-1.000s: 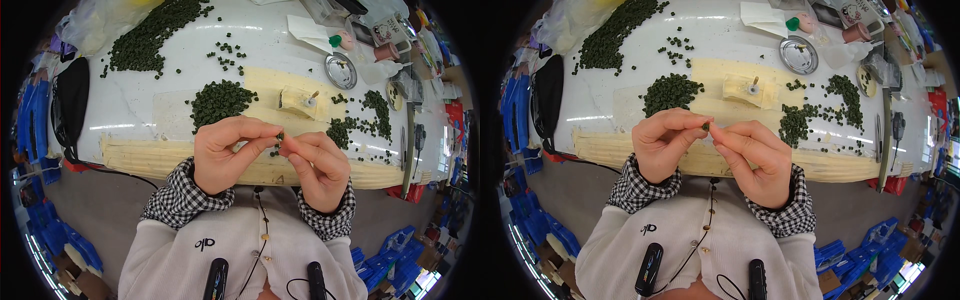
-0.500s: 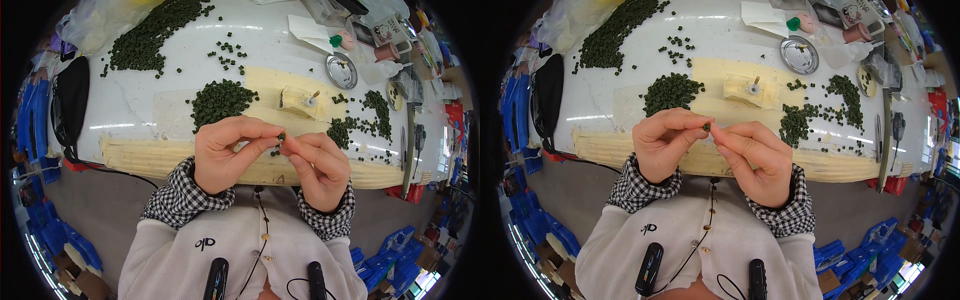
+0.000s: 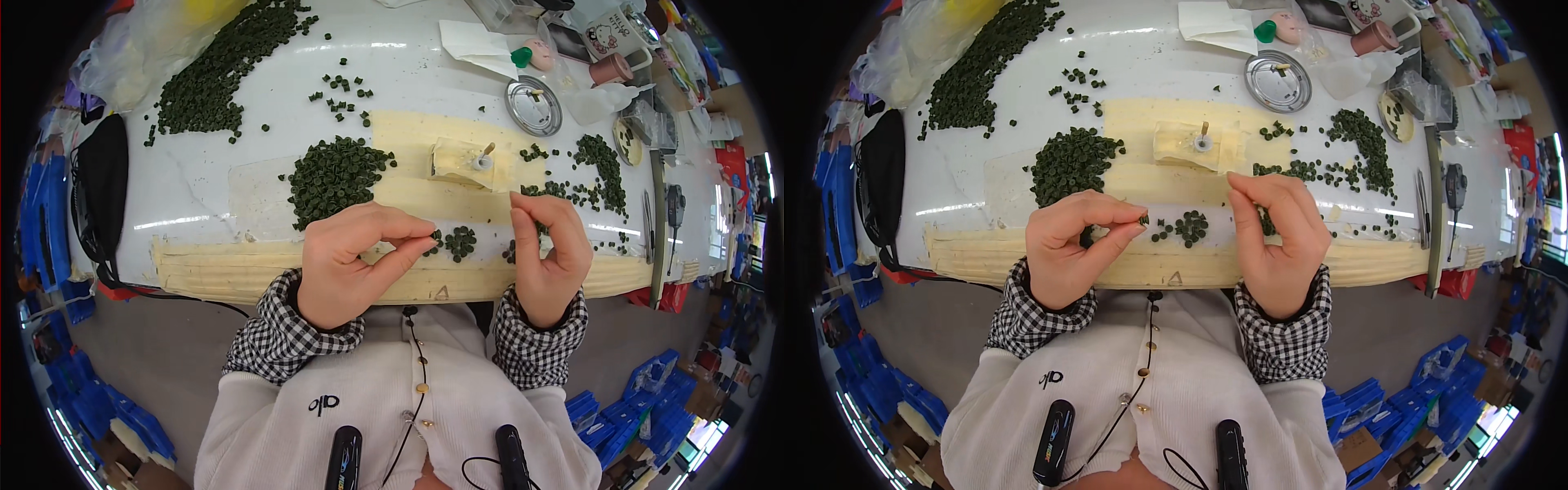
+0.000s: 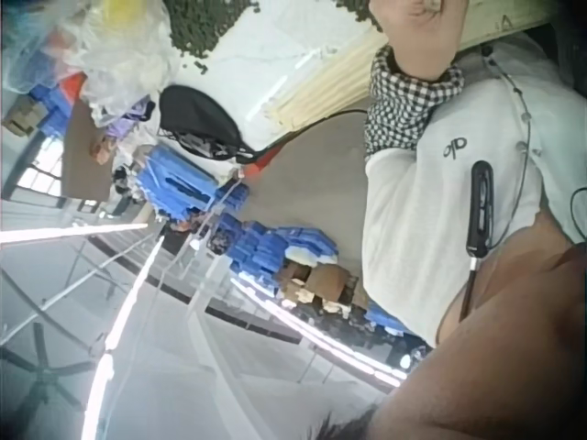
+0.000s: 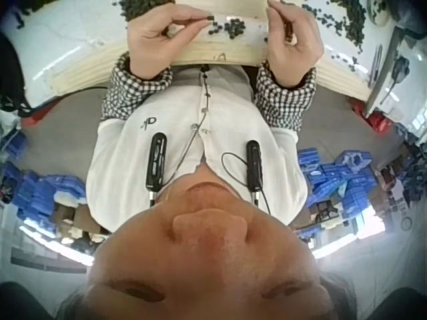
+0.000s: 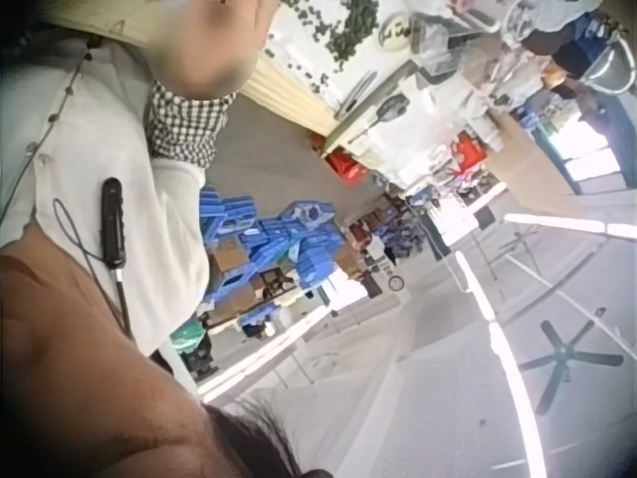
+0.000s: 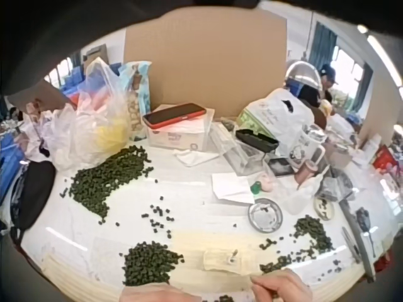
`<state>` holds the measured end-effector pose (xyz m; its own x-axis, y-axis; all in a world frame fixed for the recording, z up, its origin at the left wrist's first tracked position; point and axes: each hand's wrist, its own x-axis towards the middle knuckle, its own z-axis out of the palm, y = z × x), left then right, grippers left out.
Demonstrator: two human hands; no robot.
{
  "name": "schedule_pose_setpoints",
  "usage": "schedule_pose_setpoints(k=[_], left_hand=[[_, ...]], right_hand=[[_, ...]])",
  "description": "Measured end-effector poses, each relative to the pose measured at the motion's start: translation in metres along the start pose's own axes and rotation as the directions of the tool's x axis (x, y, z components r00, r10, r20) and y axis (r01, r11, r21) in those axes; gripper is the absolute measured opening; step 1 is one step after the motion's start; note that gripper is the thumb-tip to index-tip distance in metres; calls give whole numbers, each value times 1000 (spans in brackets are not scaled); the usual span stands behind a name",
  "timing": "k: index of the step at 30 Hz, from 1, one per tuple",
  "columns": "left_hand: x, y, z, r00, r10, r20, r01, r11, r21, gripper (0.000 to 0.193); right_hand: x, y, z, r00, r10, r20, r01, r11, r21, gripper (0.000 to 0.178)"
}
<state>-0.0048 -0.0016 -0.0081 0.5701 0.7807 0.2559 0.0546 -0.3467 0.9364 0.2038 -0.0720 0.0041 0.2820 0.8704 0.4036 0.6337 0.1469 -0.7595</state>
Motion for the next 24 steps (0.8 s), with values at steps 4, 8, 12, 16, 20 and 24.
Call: schedule_pose_setpoints(k=[4, 8, 12, 16, 20, 24], left_hand=[[-2, -3, 4, 998, -51, -23, 48, 990, -130, 18], [-1, -2, 5, 992, -57, -117, 32, 979, -200, 16], [0, -1, 4, 989, -4, -151, -22, 985, -171, 18], [1, -2, 3, 987, 44, -155, -68, 986, -151, 20], [0, -3, 4, 988, 46, -151, -68, 987, -147, 21], [0, -3, 3, 990, 32, -137, -52, 988, -148, 21]], right_hand=[[-2, 0, -7, 1000, 4, 25, -5, 1000, 20, 15], [-9, -18, 11, 983, -99, 154, 71, 982, 177, 27], [-15, -24, 23, 972, -110, 210, 44, 954, 297, 36], [-17, -24, 27, 972, -105, 210, 32, 945, 325, 37], [-18, -24, 27, 974, -99, 206, 26, 944, 330, 37], [-18, -26, 26, 969, -107, 221, 41, 957, 287, 37]])
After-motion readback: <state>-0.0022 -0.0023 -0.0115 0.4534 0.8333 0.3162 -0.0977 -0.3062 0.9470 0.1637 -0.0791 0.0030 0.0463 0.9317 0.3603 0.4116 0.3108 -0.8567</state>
